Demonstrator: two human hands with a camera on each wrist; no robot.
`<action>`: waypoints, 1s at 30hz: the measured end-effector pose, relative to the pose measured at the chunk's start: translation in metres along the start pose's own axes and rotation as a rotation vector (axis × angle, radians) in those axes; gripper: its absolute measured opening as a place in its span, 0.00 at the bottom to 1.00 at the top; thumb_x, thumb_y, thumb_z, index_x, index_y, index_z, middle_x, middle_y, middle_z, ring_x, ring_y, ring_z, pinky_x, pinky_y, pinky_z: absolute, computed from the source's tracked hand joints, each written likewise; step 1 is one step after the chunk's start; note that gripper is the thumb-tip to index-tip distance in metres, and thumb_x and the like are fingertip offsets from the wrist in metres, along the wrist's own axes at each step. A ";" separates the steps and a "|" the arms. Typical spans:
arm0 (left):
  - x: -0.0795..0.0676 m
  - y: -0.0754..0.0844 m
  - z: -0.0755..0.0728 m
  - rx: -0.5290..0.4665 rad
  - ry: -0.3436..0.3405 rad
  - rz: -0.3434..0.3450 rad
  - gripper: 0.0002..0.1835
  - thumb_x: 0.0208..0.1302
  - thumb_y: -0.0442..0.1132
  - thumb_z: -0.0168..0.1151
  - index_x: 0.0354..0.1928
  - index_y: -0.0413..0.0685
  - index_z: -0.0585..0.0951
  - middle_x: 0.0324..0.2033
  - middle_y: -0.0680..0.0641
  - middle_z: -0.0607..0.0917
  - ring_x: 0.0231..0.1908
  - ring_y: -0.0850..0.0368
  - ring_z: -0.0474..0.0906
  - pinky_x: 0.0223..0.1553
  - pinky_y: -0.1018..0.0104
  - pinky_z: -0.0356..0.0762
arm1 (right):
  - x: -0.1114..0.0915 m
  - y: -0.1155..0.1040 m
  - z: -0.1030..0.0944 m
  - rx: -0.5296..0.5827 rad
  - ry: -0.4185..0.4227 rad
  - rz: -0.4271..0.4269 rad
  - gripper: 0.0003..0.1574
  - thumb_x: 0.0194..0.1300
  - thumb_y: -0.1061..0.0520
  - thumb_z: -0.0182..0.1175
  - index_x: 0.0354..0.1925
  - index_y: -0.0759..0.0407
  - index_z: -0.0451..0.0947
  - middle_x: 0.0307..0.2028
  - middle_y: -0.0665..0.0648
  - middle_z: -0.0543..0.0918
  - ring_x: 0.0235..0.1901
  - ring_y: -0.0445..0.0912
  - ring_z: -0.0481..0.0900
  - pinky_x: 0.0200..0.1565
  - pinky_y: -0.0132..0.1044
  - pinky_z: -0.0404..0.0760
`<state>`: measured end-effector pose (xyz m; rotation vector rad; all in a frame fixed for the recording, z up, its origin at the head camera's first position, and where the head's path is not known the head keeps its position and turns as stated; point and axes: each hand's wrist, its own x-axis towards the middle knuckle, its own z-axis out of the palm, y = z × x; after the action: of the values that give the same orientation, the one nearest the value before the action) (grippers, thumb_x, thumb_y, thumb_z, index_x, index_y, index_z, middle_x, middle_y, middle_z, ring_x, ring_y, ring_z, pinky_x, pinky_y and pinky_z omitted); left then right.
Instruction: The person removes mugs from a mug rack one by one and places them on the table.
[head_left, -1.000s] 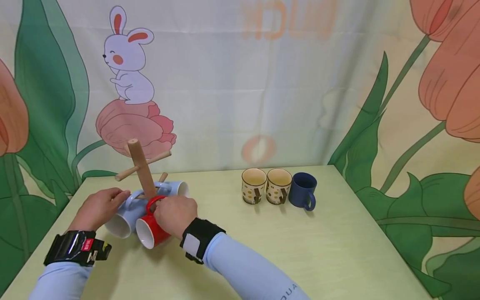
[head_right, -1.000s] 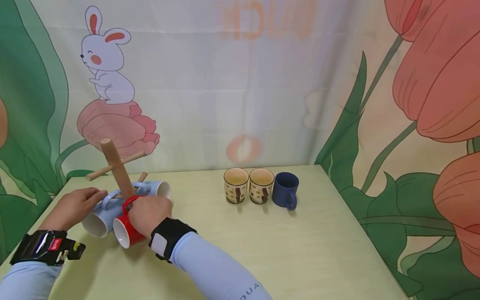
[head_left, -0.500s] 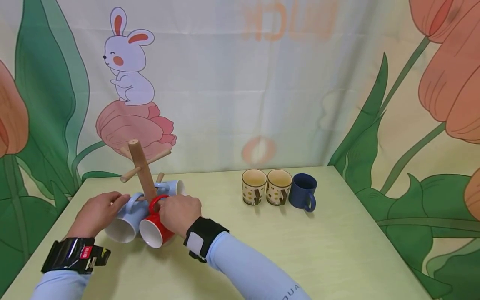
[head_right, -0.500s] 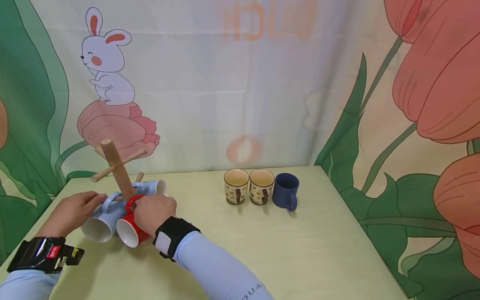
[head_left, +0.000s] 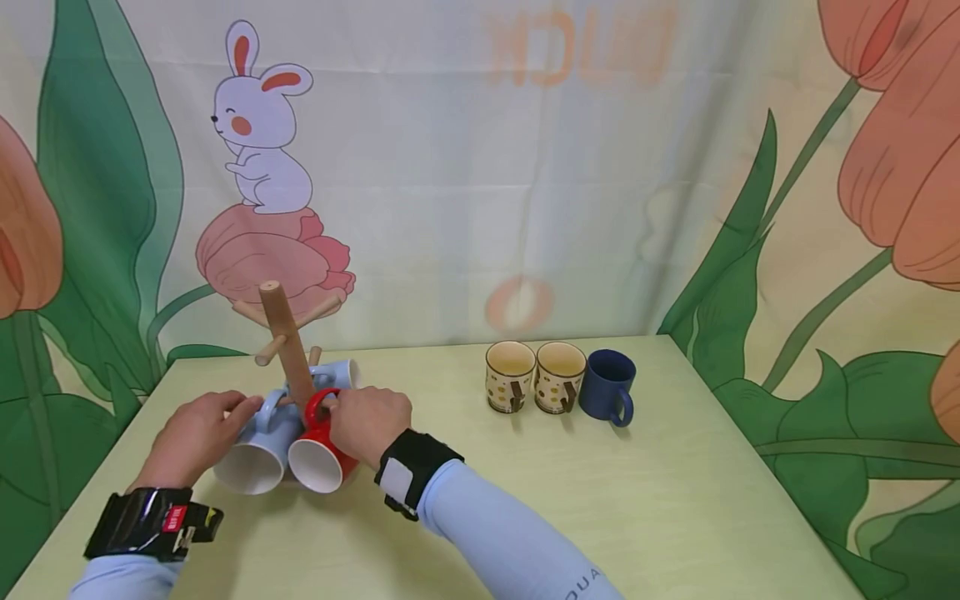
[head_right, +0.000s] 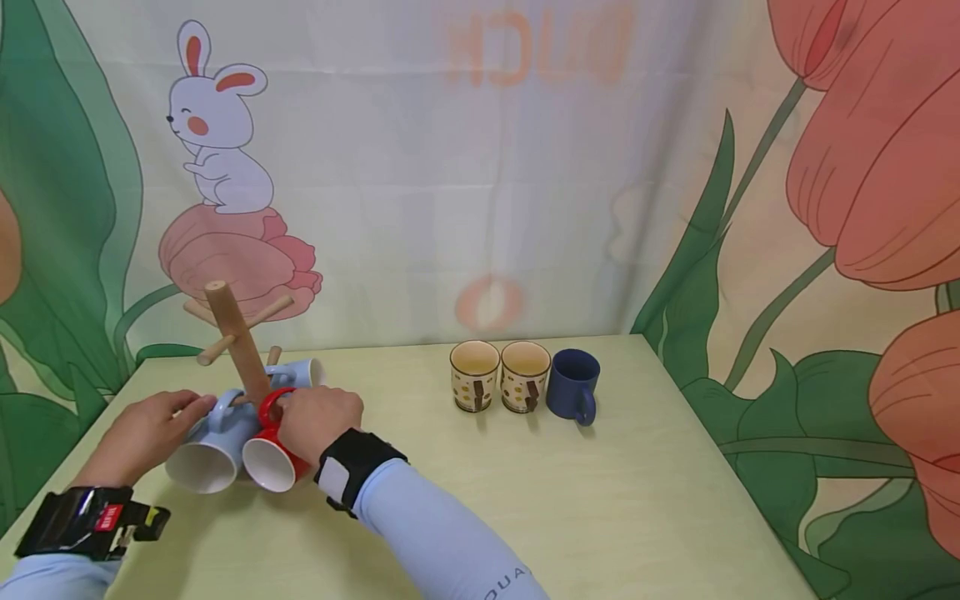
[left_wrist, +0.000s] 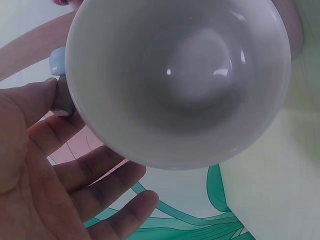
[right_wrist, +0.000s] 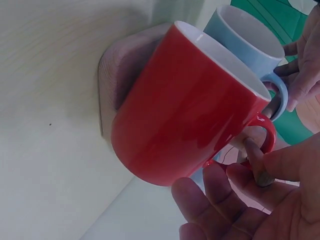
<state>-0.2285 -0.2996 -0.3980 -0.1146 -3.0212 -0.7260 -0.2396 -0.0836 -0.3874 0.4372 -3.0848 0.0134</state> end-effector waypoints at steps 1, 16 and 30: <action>0.000 0.000 0.000 0.000 0.001 0.001 0.34 0.76 0.57 0.47 0.58 0.26 0.75 0.52 0.25 0.78 0.52 0.26 0.73 0.48 0.31 0.73 | 0.001 0.000 0.000 0.009 0.002 0.007 0.16 0.71 0.36 0.52 0.40 0.39 0.83 0.17 0.47 0.74 0.19 0.43 0.74 0.19 0.37 0.72; -0.005 0.000 0.005 0.015 0.018 -0.001 0.31 0.75 0.54 0.51 0.55 0.27 0.78 0.49 0.26 0.80 0.52 0.26 0.74 0.48 0.31 0.73 | 0.009 0.008 0.006 0.078 0.031 0.032 0.19 0.71 0.34 0.51 0.48 0.35 0.83 0.18 0.46 0.76 0.24 0.43 0.78 0.23 0.36 0.75; -0.011 0.011 0.008 0.061 0.087 0.021 0.25 0.72 0.49 0.57 0.49 0.28 0.81 0.45 0.26 0.79 0.48 0.28 0.75 0.44 0.32 0.76 | 0.021 0.015 0.003 0.109 0.033 0.023 0.17 0.73 0.37 0.51 0.51 0.33 0.83 0.19 0.44 0.77 0.24 0.42 0.78 0.23 0.34 0.74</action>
<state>-0.2165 -0.2867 -0.4007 -0.1101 -2.9512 -0.6190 -0.2638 -0.0753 -0.3900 0.4007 -3.0667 0.1877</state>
